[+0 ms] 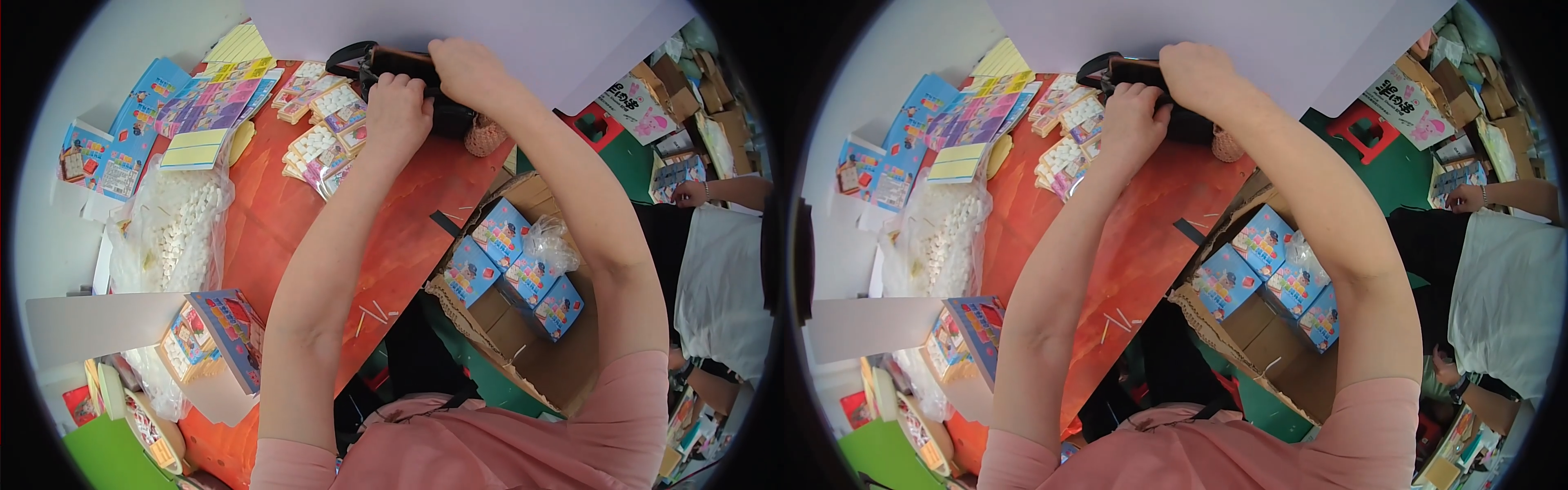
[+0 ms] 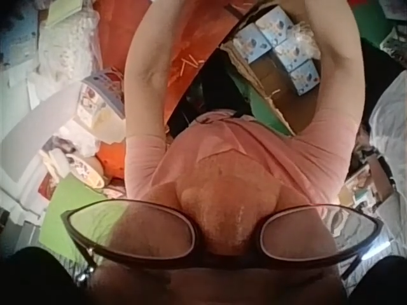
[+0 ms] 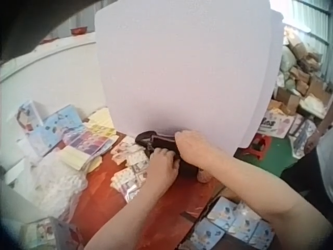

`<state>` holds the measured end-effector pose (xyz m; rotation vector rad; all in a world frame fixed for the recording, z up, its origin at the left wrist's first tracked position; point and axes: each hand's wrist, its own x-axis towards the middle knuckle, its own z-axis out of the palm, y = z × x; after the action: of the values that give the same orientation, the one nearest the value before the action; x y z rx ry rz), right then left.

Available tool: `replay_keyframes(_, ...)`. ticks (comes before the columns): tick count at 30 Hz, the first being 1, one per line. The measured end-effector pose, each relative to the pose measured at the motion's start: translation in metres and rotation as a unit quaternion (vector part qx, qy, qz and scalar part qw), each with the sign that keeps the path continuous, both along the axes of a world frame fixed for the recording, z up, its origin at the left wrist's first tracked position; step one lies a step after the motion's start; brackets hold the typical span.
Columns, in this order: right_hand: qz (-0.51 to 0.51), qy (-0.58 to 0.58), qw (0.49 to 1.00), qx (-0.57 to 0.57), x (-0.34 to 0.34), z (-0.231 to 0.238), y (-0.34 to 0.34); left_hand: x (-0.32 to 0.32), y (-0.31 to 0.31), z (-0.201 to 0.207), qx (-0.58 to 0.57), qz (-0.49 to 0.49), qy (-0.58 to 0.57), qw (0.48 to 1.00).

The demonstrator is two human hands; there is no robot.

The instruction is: Folding small cardboard toy boxes and filling them with several packets of toys or snacks.

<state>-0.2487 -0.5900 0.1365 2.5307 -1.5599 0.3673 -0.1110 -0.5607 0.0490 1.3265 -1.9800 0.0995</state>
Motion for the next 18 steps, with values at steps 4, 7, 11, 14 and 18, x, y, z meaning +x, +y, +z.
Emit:
replay_keyframes(4,0.016,0.139,0.985,0.100,0.023,-0.004,-0.003,0.015,0.000,0.003,-0.044,-0.041,-0.014,0.998)
replay_keyframes(7,-0.008,0.088,0.991,0.102,0.019,-0.009,-0.011,0.021,0.001,0.001,-0.036,-0.080,-0.016,0.996)
replay_keyframes(11,0.005,0.096,0.984,0.151,0.017,-0.012,-0.025,0.021,0.011,0.001,-0.094,-0.028,0.018,0.995)
replay_keyframes(14,0.030,0.024,0.997,0.065,0.002,0.001,-0.025,0.019,0.012,0.007,-0.101,0.054,0.048,0.992)
replay_keyframes(18,0.005,-0.128,0.980,0.154,0.006,0.040,-0.002,0.020,-0.018,0.006,-0.013,0.051,0.042,0.998)
